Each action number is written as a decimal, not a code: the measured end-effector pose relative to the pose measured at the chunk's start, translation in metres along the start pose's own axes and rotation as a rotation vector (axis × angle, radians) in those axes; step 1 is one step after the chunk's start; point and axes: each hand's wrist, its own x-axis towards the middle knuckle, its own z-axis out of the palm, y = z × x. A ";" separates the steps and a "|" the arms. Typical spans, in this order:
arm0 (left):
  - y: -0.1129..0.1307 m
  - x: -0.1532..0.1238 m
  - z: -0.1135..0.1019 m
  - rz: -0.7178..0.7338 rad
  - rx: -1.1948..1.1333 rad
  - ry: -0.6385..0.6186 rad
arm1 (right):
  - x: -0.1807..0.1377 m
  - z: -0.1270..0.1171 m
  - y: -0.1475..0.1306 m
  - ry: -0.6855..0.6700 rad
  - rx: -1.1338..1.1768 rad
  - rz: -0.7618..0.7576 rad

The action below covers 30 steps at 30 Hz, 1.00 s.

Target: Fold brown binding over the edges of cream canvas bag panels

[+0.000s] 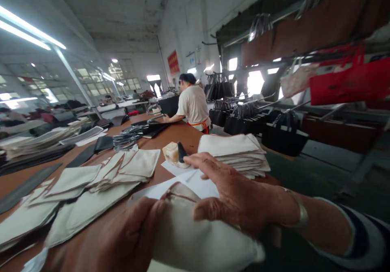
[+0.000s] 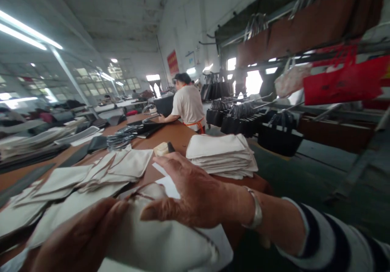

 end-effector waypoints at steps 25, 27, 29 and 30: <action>-0.114 -0.027 0.160 -0.233 0.352 -0.648 | -0.060 -0.123 0.275 0.481 -0.514 0.960; -0.112 -0.024 0.166 -0.226 0.353 -0.675 | -0.049 -0.107 0.251 0.550 -0.460 0.773; -0.109 -0.022 0.167 -0.222 0.341 -0.698 | -0.035 -0.071 0.221 0.506 -0.183 0.616; -0.107 -0.022 0.166 -0.220 0.329 -0.707 | -0.029 -0.046 0.206 0.429 -0.086 0.592</action>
